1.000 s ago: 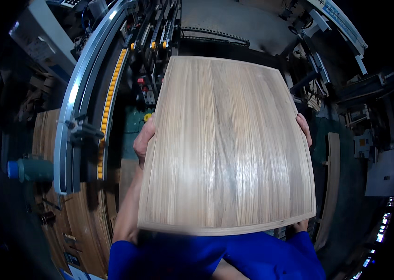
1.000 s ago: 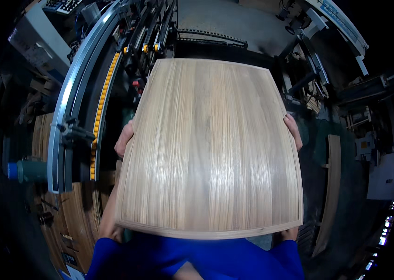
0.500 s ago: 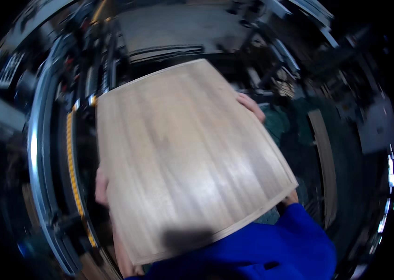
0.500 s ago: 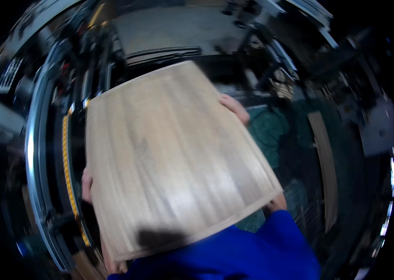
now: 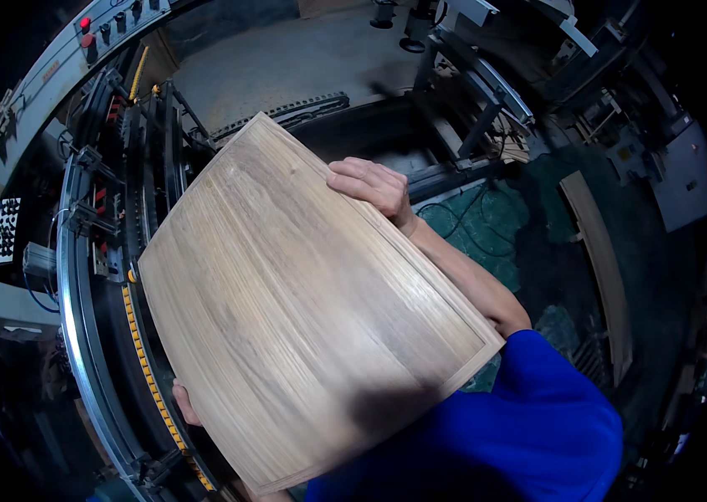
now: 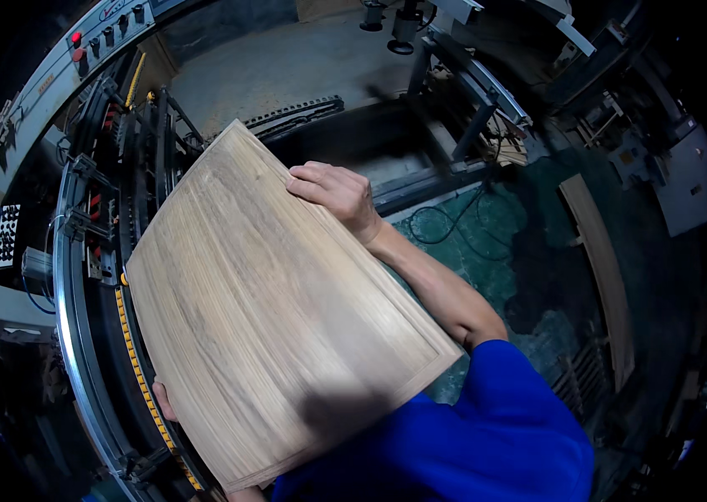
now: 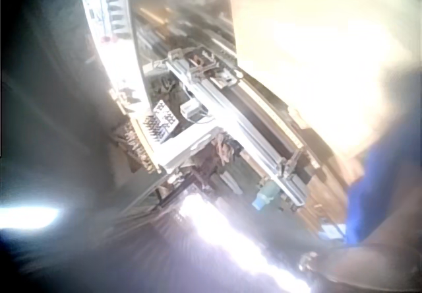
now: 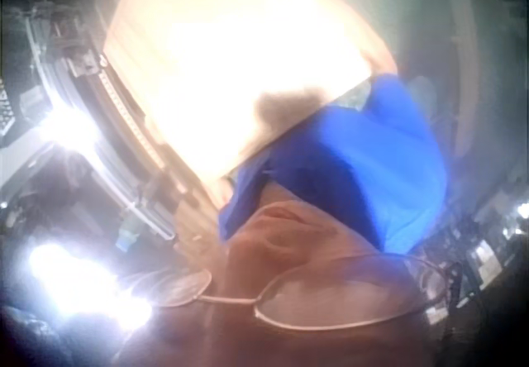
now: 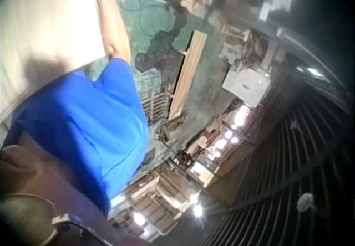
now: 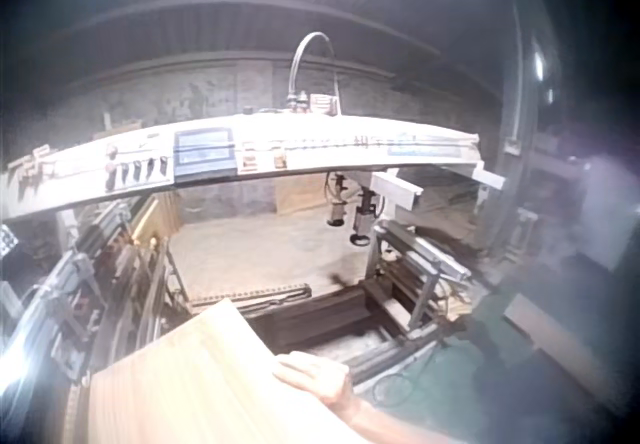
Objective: The person picks up wooden panels from a workbench, carries them to a CNC machine, and places them on the machine bed. The person then removes the panels and stacks them on a nearby table. This process is repeated multiple times with different panels.
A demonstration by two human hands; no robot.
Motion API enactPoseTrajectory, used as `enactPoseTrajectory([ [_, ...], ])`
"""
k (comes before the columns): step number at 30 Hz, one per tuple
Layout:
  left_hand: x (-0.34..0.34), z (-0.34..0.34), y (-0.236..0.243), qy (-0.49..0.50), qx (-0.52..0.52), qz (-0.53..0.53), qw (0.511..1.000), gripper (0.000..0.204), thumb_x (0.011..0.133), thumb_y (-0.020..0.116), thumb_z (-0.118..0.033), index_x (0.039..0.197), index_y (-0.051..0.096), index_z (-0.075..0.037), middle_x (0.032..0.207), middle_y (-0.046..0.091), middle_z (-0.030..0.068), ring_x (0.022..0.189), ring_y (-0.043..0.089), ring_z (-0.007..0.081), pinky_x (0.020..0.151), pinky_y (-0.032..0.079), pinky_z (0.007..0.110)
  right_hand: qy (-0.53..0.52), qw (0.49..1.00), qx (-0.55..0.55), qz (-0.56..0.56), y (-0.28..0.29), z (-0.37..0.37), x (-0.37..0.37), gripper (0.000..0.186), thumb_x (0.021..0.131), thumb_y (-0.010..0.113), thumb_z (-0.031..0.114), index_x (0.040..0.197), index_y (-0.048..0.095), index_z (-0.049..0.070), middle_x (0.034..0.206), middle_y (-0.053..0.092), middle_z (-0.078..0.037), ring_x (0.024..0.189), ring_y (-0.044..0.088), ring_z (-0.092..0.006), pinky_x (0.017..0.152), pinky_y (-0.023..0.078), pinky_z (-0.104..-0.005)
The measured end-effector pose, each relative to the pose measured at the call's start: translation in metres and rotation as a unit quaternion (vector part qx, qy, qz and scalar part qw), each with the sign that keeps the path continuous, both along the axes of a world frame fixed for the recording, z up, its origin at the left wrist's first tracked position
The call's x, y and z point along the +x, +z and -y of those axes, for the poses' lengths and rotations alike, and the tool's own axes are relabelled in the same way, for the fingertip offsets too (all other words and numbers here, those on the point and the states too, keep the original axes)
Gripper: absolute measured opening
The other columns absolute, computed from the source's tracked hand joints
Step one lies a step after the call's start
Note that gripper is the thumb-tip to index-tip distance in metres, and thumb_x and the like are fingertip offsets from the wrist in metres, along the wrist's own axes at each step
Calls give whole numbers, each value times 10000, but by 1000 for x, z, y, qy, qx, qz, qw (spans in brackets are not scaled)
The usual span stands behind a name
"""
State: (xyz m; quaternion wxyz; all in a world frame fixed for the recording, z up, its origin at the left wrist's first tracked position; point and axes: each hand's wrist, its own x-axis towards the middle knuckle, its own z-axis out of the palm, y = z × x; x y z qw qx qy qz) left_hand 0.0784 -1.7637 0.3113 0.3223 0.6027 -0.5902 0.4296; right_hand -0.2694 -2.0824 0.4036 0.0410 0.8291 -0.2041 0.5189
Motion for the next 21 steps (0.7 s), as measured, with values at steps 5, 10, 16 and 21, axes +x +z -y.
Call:
enactPoseTrajectory([
  [5,6,13,4,-14,9,-15,1000,220,1015,568,-110,1154,596,57,1082,641,169,913,671,202,791,566,286,-7,999,-37,-26,20,5,12,212,829,702,166,999,737,44,1020,743,-127,923,742,-300,784,614,-380],
  [10,15,23,9,-35,10,-30,999,205,995,582,-100,1130,599,53,1044,633,165,883,666,209,769,560,288,2,999,-44,-29,31,7,20,200,818,701,166,980,735,53,1010,747,-107,914,744,-274,786,609,-367],
  [16,21,35,15,-67,15,-56,996,188,972,599,-88,1101,602,48,999,624,160,847,659,217,742,553,292,-22,997,-55,-49,41,6,24,202,830,691,183,983,731,57,999,747,-96,919,745,-266,792,607,-366],
  [21,19,43,10,-107,39,-102,988,174,952,613,-78,1077,604,43,961,616,156,817,654,225,720,547,295,-56,995,-81,-26,30,2,10,204,847,683,206,1007,740,94,1028,752,-69,941,743,-260,814,608,-372],
])
